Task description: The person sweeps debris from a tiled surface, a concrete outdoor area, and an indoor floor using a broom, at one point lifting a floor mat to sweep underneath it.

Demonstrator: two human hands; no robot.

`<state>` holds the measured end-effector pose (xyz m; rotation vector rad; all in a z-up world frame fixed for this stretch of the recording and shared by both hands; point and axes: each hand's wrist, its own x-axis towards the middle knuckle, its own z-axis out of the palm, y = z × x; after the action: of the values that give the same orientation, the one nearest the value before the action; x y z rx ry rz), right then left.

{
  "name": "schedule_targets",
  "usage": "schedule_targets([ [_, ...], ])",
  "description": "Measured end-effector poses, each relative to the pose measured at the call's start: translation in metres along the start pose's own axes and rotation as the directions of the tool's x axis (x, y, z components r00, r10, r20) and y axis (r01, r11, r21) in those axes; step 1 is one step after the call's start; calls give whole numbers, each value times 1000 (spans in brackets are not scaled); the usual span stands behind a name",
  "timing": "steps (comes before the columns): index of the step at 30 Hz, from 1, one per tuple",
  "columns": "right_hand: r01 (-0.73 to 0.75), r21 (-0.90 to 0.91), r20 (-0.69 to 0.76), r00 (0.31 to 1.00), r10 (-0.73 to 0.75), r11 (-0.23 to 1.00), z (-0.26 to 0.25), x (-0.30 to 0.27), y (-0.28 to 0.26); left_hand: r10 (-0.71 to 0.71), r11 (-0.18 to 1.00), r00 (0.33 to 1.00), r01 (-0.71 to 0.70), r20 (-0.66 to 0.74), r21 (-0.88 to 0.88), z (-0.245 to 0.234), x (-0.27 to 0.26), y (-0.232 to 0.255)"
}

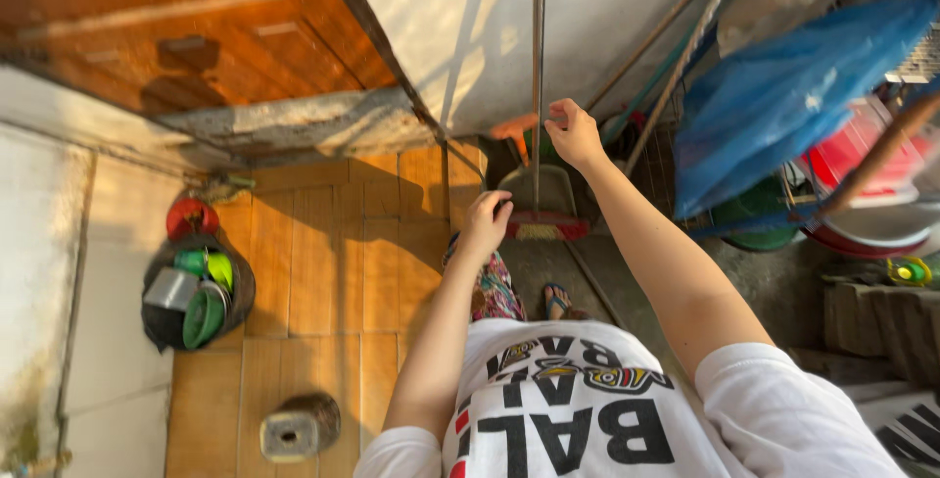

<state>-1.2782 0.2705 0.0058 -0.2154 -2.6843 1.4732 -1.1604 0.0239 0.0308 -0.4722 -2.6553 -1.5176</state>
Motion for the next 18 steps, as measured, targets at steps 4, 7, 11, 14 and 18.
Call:
schedule_targets([
  [4, 139, -30, -258, 956, -142, 990, 34, 108, -9, 50, 999, 996, -49, 80, -23, -28, 79, -8],
  [7, 165, 110, -420, 901, -104, 980, 47, 157, -26, 47, 999, 978, -43, 202, -24, -55, 135, -9],
  [11, -107, 486, -251, 934, 256, 867, 47, 197, -69, 183, 983, 937, -183, 297, -26, -79, 201, -7],
  [14, -173, 553, -176, 932, 317, 815, 29, 172, -80, 158, 987, 912, -147, 379, -58, -81, 230, -4],
  [18, -79, 521, -375, 873, 311, 850, -14, 74, -89, 278, 958, 833, -201, 478, -206, -59, 243, 16],
])
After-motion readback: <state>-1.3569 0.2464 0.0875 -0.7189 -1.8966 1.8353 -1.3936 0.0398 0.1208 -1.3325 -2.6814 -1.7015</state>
